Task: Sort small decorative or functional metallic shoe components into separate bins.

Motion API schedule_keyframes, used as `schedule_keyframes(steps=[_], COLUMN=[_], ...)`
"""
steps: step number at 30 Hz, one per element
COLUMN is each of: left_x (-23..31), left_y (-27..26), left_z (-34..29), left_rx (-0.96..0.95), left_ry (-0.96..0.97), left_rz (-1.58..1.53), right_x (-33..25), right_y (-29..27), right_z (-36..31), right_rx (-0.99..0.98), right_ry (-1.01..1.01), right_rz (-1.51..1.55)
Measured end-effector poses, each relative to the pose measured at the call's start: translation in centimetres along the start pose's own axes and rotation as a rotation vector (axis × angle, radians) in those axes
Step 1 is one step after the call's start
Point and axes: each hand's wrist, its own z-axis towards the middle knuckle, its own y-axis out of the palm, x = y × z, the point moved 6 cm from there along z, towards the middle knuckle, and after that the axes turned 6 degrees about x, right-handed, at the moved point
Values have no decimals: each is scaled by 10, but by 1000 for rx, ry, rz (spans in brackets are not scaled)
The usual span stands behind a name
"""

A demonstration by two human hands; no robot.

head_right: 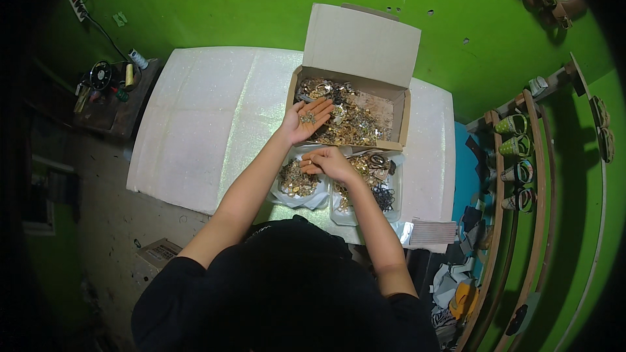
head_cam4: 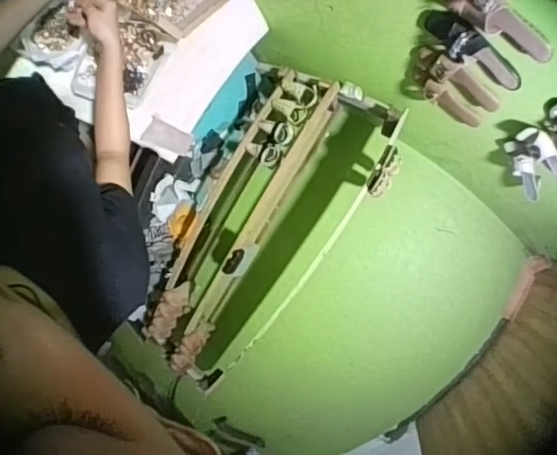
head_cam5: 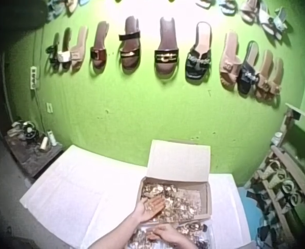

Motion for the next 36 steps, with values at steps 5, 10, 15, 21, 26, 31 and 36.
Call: schedule_keyframes(steps=[5, 10, 15, 21, 26, 31, 36], left_x=[-1, 1, 1, 0, -1, 0, 2], left_y=[2, -1, 0, -1, -8, -26, -27], left_z=[1, -1, -1, 2, 8, 15, 14], left_rx=[-3, 15, -18, -10, 3, 96, 75], left_ry=[-4, 7, 15, 34, 20, 19, 17], left_rz=[-14, -13, 11, 40, 75, 45, 17], right_x=[10, 0, -15, -89, -95, -98, -99], right_y=[-5, 5, 0, -16, -13, -5, -2], right_z=[0, -11, -4, -3, 18, 24, 25], right_rx=[5, -23, -6, 463, 608, 578, 558], right_ry=[70, 135, -48, -598, -706, -810, -843], right_rz=[-29, -66, -144, -716, -1081, -1194, -1307])
